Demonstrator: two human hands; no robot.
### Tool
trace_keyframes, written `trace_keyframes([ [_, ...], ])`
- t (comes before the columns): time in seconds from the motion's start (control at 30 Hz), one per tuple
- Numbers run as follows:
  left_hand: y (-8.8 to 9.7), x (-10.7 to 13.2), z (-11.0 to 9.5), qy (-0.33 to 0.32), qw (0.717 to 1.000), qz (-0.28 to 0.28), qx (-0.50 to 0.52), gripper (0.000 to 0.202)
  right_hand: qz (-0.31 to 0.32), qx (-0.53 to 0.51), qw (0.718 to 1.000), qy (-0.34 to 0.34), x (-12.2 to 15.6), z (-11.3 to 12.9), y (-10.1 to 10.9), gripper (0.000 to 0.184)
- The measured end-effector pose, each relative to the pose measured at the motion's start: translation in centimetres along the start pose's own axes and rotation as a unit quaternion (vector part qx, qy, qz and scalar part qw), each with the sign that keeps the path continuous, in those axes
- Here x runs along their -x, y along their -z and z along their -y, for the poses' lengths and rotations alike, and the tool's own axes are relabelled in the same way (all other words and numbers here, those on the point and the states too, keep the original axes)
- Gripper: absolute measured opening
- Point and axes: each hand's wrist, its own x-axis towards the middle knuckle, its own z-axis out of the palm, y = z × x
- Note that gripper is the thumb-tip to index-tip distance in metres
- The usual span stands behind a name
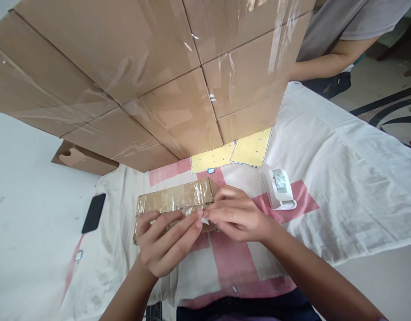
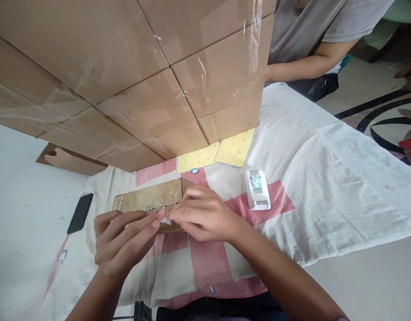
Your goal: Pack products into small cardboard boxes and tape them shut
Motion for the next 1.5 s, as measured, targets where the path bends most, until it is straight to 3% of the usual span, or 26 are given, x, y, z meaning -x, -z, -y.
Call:
trace_keyframes([
  [0.23,-0.05,-0.05,-0.03,-0.001,1.0,0.002,-0.001,0.02,-0.018,0.015,1.0,0.011,0.02,-0.22,0.14,0.007],
  [0.6,-0.2,0.18,0.11,0.001,1.0,0.0,-0.004,0.021,-0.016,-0.01,1.0,-0.025,0.21,0.08,0.23,0.009],
  [0.77,-0.46,-0.01,0.16,-0.002,1.0,-0.014,-0.009,0.021,-0.008,0.003,1.0,-0.005,0.24,-0.1,0.13,0.021],
  [1.13,-0.27,-0.13,0.03,-0.003,1.0,-0.008,-0.014,0.02,0.004,0.028,0.999,0.024,0.37,-0.17,-0.27,0.01],
  [1.37,-0.41,-0.09,-0.08,0.01,0.999,-0.032,-0.024,0.023,-0.026,-0.001,0.998,-0.048,0.27,0.13,-0.22,0.012],
  [1.5,-0.45,-0.43,-0.13,0.015,0.999,-0.031,-0.024,0.024,-0.033,-0.013,0.998,-0.056,0.16,0.14,-0.16,0.012],
])
